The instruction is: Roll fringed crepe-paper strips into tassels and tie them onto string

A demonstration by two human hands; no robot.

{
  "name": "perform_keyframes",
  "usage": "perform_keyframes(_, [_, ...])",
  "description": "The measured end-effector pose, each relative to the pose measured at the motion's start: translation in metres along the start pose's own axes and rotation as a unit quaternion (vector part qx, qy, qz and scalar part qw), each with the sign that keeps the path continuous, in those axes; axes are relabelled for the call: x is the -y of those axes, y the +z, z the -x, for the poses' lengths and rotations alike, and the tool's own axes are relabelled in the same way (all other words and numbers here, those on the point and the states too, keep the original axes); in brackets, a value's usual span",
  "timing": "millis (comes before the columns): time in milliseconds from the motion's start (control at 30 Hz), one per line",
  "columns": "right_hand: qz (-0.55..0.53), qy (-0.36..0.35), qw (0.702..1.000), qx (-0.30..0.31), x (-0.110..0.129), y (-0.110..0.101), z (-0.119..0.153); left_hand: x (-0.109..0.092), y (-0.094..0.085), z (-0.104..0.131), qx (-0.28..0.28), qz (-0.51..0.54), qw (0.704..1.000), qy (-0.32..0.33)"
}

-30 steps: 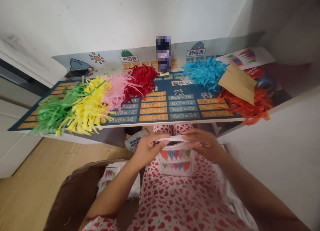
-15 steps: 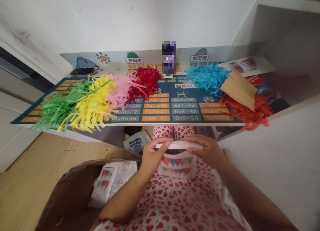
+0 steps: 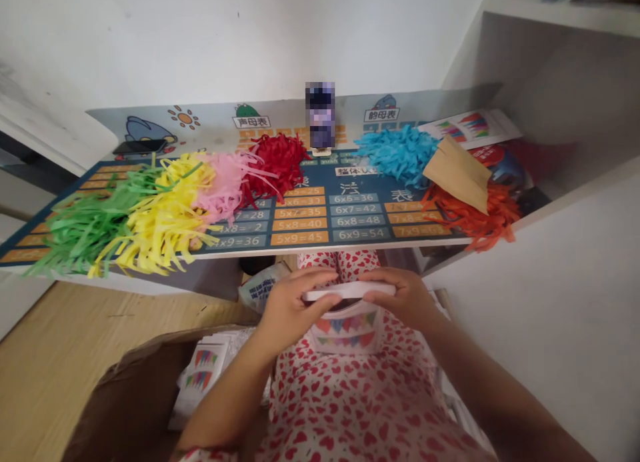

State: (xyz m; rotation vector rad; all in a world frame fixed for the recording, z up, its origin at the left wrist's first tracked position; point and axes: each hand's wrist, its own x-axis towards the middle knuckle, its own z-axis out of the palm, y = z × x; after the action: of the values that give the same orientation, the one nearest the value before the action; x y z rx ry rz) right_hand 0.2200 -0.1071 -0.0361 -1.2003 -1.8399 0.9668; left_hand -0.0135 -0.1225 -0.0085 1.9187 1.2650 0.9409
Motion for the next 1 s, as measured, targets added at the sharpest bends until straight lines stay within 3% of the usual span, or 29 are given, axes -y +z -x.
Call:
perform_keyframes(67, [0.002, -0.006, 1.0, 0.008, 0.0, 0.001, 0.0, -0.011, -0.008, -0.012, 0.091, -0.099, 0.988, 0.069])
perform_keyframes(133, [0.0, -0.012, 1.0, 0.01, 0.001, 0.002, 0.0, -0.019, -0.012, -0.022, 0.164, -0.179, 0.966, 0.093])
perform_keyframes(200, [-0.003, -0.019, 1.0, 0.004, 0.001, 0.003, 0.0, -0.024, -0.012, -0.029, 0.209, -0.227, 0.946, 0.099])
perform_keyframes(300, [-0.002, -0.026, 1.0, -0.003, 0.0, 0.003, 0.002, -0.024, -0.01, -0.032, 0.232, -0.248, 0.934, 0.107])
perform_keyframes(500, [0.003, -0.033, 0.999, -0.007, -0.003, 0.005, 0.004, -0.017, -0.004, -0.025, 0.196, -0.228, 0.947, 0.108])
perform_keyframes(633, [0.001, -0.038, 0.999, -0.005, -0.002, 0.004, 0.003, -0.016, -0.009, -0.023, 0.189, -0.18, 0.96, 0.104])
perform_keyframes(700, [-0.003, -0.036, 0.999, -0.013, -0.002, 0.002, 0.004, -0.012, -0.012, -0.019, 0.166, -0.105, 0.978, 0.072])
perform_keyframes(800, [-0.015, -0.042, 0.999, -0.022, -0.002, 0.0, 0.005, 0.002, -0.011, -0.006, 0.085, 0.075, 0.994, -0.011])
perform_keyframes(900, [-0.021, -0.072, 0.997, -0.005, -0.003, -0.002, 0.005, 0.019, 0.002, 0.01, 0.031, 0.24, 0.97, -0.036])
perform_keyframes(1000, [0.0, -0.106, 0.994, 0.012, -0.001, -0.006, 0.003, 0.028, 0.016, 0.022, 0.006, 0.29, 0.956, -0.045])
